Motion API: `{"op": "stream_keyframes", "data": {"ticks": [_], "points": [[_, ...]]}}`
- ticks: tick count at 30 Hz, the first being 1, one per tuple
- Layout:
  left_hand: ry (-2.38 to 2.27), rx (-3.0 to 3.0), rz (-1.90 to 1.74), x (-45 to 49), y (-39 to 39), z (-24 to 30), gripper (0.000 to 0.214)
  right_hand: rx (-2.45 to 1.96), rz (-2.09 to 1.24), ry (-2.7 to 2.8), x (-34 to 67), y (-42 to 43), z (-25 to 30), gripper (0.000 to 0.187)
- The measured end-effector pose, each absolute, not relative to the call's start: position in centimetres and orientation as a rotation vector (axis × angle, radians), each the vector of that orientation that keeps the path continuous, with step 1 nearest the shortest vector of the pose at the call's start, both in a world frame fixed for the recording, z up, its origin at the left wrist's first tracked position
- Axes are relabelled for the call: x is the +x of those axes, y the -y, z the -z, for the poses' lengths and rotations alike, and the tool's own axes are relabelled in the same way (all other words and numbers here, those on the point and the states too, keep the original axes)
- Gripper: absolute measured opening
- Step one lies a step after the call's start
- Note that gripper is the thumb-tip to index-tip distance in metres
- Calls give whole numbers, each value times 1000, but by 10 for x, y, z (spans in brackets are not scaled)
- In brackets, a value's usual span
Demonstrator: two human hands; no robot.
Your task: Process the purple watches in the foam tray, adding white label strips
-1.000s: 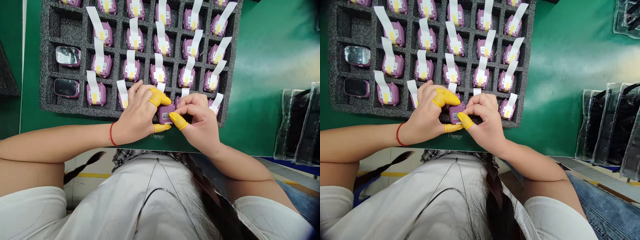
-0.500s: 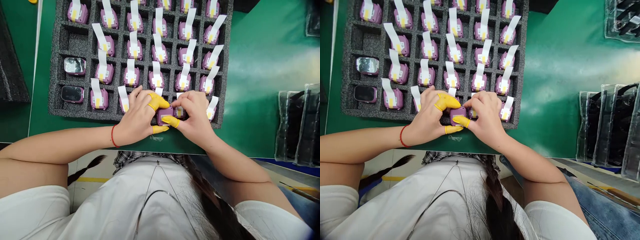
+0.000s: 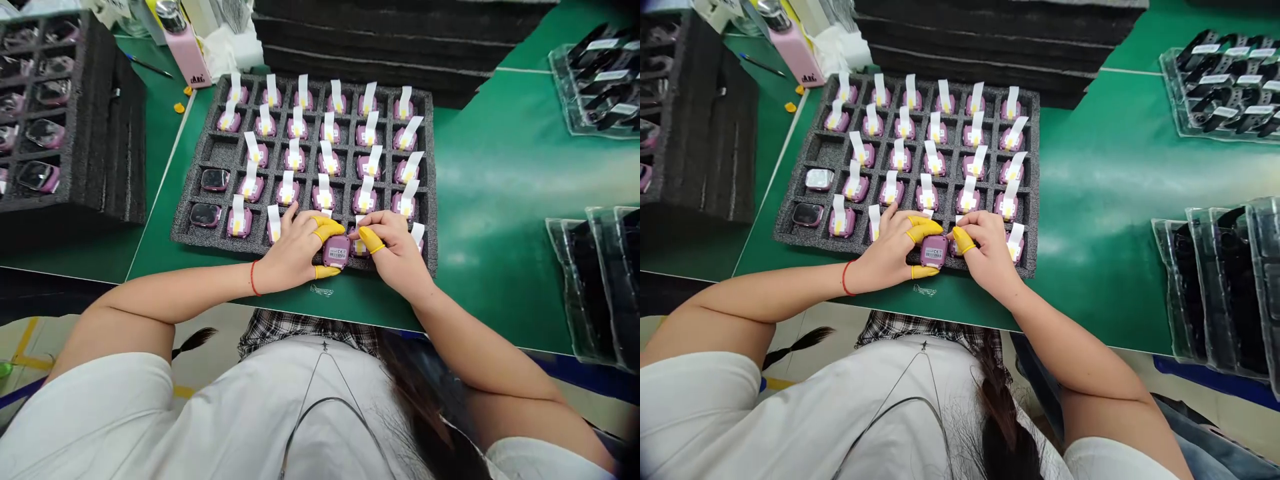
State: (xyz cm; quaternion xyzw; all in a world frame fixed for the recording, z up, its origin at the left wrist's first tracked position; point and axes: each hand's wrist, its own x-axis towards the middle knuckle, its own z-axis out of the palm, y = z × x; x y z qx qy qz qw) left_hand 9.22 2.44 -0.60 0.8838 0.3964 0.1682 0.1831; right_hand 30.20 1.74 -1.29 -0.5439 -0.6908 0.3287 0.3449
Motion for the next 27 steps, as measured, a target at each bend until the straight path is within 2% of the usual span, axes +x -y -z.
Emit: {"op": "stream_keyframes", "data": {"ticks": [7,16,21,27], "points": [[-856,2442,-213,76,-31,-7,80,-1393,-752,1828,301,-19,21,13],[-1068,2508,-401,94,-23,0,49,-1358,-692,1840,305,-17,23,15],[-1047,2252,-557,94,-11,-21,30,-1431,-749,1686,309,-19,23,18],[-1391,1937,-831,31,-83,-38,14,-1460,-834,1575,308,-19,24,18]]}}
